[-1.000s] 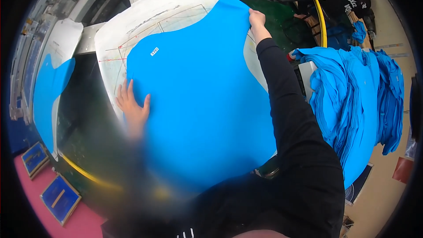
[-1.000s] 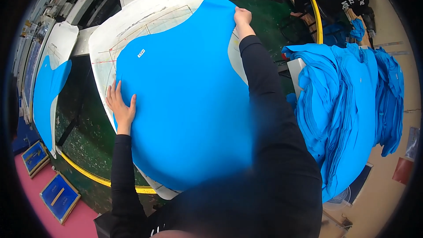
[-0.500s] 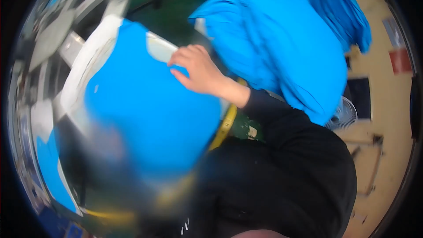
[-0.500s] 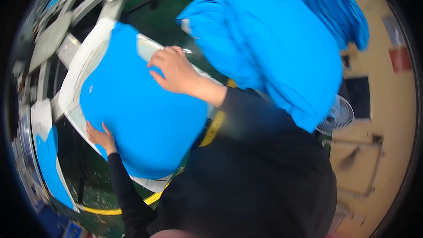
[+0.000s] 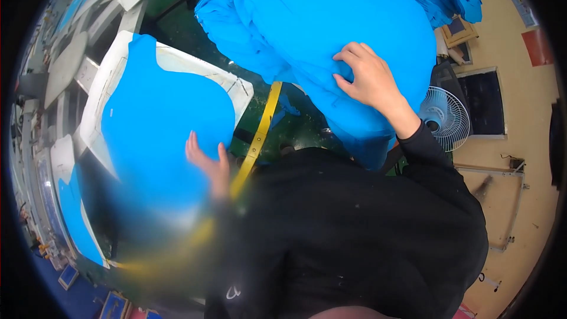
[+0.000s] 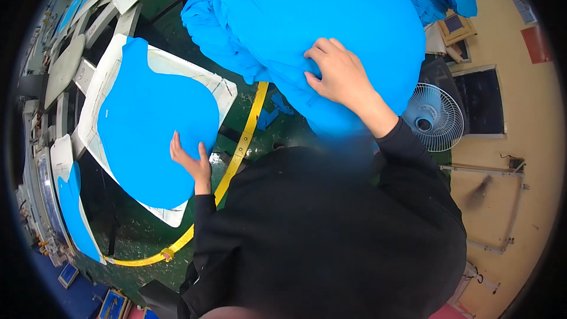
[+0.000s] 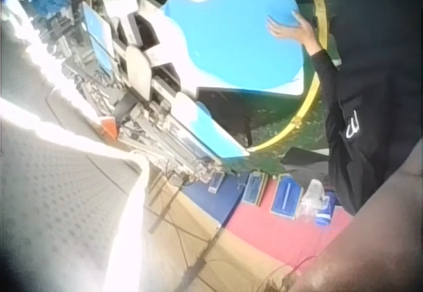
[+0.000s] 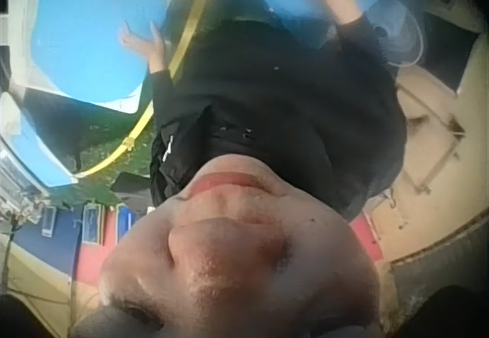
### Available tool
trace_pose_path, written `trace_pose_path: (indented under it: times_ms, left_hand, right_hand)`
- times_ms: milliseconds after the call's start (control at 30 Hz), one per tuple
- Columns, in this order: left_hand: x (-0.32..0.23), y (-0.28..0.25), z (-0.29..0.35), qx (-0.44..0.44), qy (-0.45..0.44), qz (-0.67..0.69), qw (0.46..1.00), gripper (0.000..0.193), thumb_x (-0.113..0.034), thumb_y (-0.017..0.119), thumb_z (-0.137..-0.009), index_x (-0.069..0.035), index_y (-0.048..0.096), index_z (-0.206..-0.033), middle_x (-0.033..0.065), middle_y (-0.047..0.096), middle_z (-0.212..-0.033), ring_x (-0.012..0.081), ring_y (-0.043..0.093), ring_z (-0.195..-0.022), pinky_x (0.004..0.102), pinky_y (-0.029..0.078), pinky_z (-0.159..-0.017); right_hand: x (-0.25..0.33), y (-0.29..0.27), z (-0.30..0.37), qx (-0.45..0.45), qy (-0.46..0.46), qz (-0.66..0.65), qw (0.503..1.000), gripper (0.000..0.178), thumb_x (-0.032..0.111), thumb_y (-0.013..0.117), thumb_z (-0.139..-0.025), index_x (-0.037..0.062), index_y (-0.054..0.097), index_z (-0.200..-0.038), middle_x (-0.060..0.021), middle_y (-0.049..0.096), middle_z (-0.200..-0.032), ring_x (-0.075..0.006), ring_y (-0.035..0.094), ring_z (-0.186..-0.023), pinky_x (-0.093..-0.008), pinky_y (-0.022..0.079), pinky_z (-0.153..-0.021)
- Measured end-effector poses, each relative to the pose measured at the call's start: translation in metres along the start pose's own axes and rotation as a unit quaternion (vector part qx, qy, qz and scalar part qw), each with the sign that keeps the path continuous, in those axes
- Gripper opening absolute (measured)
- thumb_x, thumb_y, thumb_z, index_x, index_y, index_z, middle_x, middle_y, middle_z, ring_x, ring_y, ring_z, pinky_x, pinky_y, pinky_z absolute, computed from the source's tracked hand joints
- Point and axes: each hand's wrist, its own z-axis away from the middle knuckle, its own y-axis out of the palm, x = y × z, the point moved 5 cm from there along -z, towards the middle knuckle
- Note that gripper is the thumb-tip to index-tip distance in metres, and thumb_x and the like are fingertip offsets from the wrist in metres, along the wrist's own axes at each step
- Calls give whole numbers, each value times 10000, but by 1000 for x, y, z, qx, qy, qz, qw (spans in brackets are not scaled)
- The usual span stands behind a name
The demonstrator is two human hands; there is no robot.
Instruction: Loading garment pieces onto a carousel screen printing machine.
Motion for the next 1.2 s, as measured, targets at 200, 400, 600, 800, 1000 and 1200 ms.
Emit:
trace_pose_path:
  times_ms: [200, 400, 600, 800, 1000, 1200]
  left_hand:
    - [-71, 22, -23, 49, 35, 101, 993, 536, -227, 616, -819, -13, 433, -1275, 131, 463, -1296, 310, 392, -1205, 412, 291, -1008]
    - [-198, 49, -58, 315, -71, 626, 710, 665, -206, 627, -835, -4, 284, -1367, 169, 436, -1312, 241, 412, -1229, 378, 333, -1001]
    - [-194, 48, -27, 174, -302, 758, 552, 571, -415, 503, -898, -26, 372, -1296, 140, 429, -1319, 275, 428, -1222, 434, 354, -1016]
    - [-189, 74, -25, 187, -532, 671, 482, 442, -155, 515, -900, 28, 377, -1278, 166, 498, -1251, 261, 527, -1117, 423, 442, -943]
    - [-209, 62, -46, 281, -459, 644, 544, 357, -99, 522, -909, 46, 435, -1225, 141, 583, -1132, 187, 600, -967, 303, 478, -861]
    - [-143, -46, -92, 4, -255, 488, 834, 356, -112, 478, -903, 30, 447, -1228, 153, 572, -1141, 234, 586, -988, 367, 466, -874]
  right_hand:
    - [-63, 9, -15, 9, 92, -244, 965, 118, 109, 593, -838, 31, 599, -925, -17, 590, -789, -104, 534, -693, -247, 426, -597]
    - [-3, -3, -20, 28, 46, -370, 927, 153, 149, 543, -891, 20, 590, -959, -25, 586, -782, -69, 500, -690, -234, 419, -608]
    - [61, -8, -6, 203, -30, -565, 799, 211, 139, 561, -871, 39, 570, -1056, -73, 647, -886, -146, 612, -819, -292, 482, -701]
    - [-233, -31, -31, -133, 228, 185, 947, 456, 280, 666, -764, -8, 567, -1104, -208, 536, -1162, -359, 507, -1057, -436, 417, -894]
    - [-311, -12, -46, 45, 315, -31, 948, 455, 290, 683, -774, -55, 582, -1053, -208, 594, -1076, -323, 561, -1014, -365, 441, -833]
    - [-256, -72, -96, -9, 137, -652, 746, 272, 176, 525, -915, 7, 511, -1128, -73, 617, -1006, -115, 586, -880, -272, 460, -774]
